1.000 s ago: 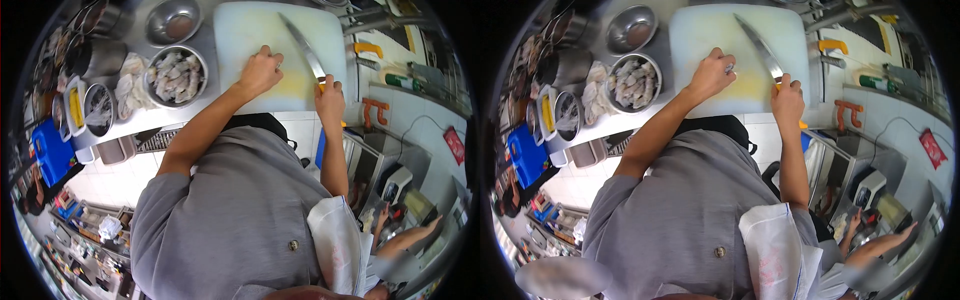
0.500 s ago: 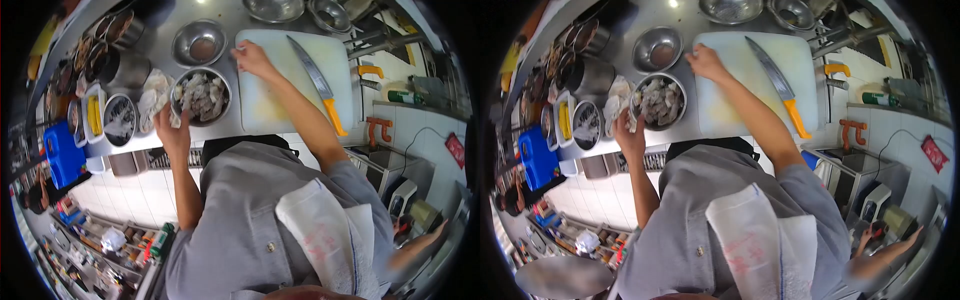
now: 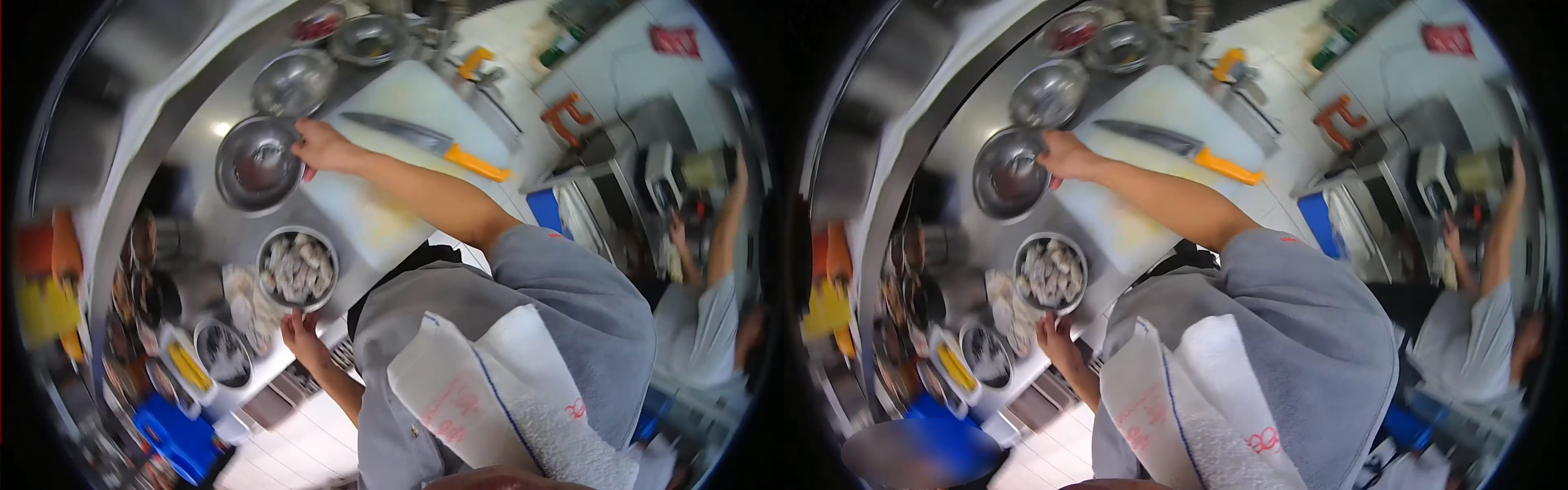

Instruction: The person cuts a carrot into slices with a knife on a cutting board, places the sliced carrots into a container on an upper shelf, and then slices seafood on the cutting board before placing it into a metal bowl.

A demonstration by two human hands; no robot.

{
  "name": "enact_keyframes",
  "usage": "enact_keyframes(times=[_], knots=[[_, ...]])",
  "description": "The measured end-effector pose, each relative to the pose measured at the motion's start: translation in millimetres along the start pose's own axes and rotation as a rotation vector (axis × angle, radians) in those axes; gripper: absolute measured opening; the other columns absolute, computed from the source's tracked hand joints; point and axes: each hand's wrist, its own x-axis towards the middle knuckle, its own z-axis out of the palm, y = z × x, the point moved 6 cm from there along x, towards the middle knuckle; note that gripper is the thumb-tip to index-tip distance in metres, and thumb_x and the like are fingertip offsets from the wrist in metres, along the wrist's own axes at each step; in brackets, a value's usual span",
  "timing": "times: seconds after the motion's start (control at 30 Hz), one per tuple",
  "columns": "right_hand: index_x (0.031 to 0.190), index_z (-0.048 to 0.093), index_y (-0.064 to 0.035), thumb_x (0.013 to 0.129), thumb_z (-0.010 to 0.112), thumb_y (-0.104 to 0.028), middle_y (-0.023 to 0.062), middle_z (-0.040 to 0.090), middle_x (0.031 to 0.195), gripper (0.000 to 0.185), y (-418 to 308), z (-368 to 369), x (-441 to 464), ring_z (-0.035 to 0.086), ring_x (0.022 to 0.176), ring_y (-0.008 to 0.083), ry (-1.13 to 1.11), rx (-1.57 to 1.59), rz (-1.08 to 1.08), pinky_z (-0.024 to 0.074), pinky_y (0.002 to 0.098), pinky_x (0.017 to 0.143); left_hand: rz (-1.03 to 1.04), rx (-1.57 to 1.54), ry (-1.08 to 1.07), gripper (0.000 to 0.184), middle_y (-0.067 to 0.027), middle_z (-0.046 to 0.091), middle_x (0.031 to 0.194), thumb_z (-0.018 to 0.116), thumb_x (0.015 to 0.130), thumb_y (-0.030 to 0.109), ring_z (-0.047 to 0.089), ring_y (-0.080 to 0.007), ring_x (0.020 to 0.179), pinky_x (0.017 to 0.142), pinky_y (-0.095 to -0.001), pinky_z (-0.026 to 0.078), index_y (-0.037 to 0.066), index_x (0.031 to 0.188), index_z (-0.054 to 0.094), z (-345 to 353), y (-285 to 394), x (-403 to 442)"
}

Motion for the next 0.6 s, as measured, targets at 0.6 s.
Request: enact_keyframes(times=[0.6], knots=[[0.102, 0.047, 0.0077, 0.089, 0.05, -0.006, 0.0193, 0.066, 0.071, 0.019, 80.3, -163.7, -417.9, 0.069, 0.056, 0.0263, 0.923, 0.054, 0.269, 0.0565, 0.0348, 0.05, -0.188, 0.606, -0.437, 0.013, -0.0096, 0.059, 0.084, 0.062, 0.083, 0.014, 0.057, -0.0212, 0.073, 0.061, -0.0351, 0.052, 0.006, 0.093, 0.063, 18.5, 69.3, 88.7]])
